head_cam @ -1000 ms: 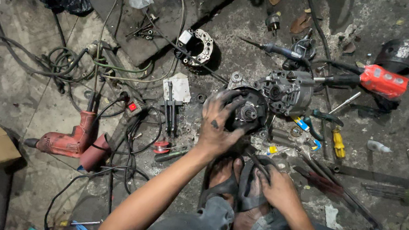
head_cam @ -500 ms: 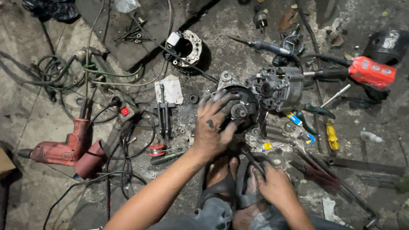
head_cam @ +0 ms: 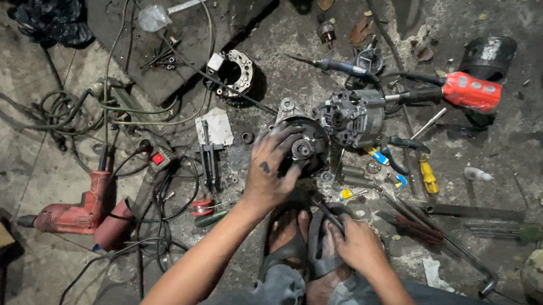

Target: The person sits on the floor and works on a disassembled engine part, using a hammer and a metal rod to tap and adjust internal components. They repeatedly insert and remove the rod, tap it with the hammer, and rotate the part to access different areas.

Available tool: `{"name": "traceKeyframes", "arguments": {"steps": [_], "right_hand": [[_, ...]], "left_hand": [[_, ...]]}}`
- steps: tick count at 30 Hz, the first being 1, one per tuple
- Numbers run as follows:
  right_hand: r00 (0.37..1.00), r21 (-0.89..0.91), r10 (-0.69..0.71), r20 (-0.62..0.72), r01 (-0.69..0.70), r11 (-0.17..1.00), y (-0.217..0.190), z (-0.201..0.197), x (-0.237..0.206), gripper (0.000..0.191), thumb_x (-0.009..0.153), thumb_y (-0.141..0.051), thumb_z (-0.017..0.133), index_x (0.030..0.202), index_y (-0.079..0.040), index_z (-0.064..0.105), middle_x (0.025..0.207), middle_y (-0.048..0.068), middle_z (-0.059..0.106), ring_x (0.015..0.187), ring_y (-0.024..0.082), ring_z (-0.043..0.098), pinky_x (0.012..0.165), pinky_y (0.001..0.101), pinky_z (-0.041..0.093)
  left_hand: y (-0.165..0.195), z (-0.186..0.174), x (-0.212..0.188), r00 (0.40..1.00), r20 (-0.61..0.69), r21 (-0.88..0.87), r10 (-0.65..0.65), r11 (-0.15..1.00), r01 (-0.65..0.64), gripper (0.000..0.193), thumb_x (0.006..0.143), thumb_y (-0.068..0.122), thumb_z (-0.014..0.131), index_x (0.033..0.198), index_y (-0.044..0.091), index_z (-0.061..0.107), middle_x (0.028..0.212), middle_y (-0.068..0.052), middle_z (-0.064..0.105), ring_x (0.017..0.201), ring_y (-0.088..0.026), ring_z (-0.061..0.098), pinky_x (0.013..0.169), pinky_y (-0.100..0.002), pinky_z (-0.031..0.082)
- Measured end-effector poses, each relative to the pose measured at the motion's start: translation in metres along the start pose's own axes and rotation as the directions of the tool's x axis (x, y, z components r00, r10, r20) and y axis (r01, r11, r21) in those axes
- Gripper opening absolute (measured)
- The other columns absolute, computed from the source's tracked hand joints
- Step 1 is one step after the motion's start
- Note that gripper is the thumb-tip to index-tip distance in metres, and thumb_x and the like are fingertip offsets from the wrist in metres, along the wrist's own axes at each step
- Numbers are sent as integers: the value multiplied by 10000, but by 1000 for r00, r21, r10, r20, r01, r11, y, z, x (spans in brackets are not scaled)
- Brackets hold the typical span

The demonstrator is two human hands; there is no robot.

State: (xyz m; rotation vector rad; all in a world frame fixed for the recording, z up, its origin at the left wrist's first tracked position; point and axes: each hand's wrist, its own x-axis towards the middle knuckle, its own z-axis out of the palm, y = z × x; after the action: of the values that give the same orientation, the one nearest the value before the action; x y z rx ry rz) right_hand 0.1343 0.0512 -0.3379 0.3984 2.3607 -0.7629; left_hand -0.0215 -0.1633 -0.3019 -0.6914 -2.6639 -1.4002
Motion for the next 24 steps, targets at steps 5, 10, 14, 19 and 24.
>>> {"name": "traceKeyframes", "arguments": {"steps": [5,10,14,19,24], "right_hand": [[1000,21,6,7,-7,1000,5,5,4,369,917,-371,639,1109,-57,662,783,293,694,798,489,690,718,585,537],[999,40,-40,-34,42,998,11,10,8,394,900,-354,653,1131,-35,661,805,302,697,815,493,690,718,574,550],[1000,17,-11,-22,11,1000,13,13,9,431,882,-353,665,1178,-40,646,822,307,699,830,493,693,743,569,555],[1000,-15,21,4,-21,1000,14,14,9,406,898,-369,655,1154,-55,659,845,299,705,854,491,690,766,579,547],[998,12,-25,-64,26,1000,12,13,8,404,884,-389,656,1118,-59,672,832,289,709,839,496,683,743,578,547]], "left_hand": [[2,-14,-1,1000,-16,-54,-6,999,5,788,749,221,829,1442,35,503,1470,-174,531,1415,-386,455,1220,-563,265],[2,-20,-6,996,-72,12,-47,999,48,670,810,220,854,1407,110,570,1473,-96,594,1445,-328,516,1262,-526,324],[2,-18,-5,997,-73,20,3,1000,-2,654,802,211,842,1388,102,570,1452,-97,596,1438,-335,499,1254,-547,288],[4,-7,5,999,-9,17,40,999,-40,675,790,181,805,1409,81,554,1439,-128,590,1435,-361,463,1242,-575,236],[4,-3,10,998,-31,-32,47,998,-48,640,801,93,776,1410,85,578,1413,-114,640,1438,-371,501,1253,-574,282]]}}
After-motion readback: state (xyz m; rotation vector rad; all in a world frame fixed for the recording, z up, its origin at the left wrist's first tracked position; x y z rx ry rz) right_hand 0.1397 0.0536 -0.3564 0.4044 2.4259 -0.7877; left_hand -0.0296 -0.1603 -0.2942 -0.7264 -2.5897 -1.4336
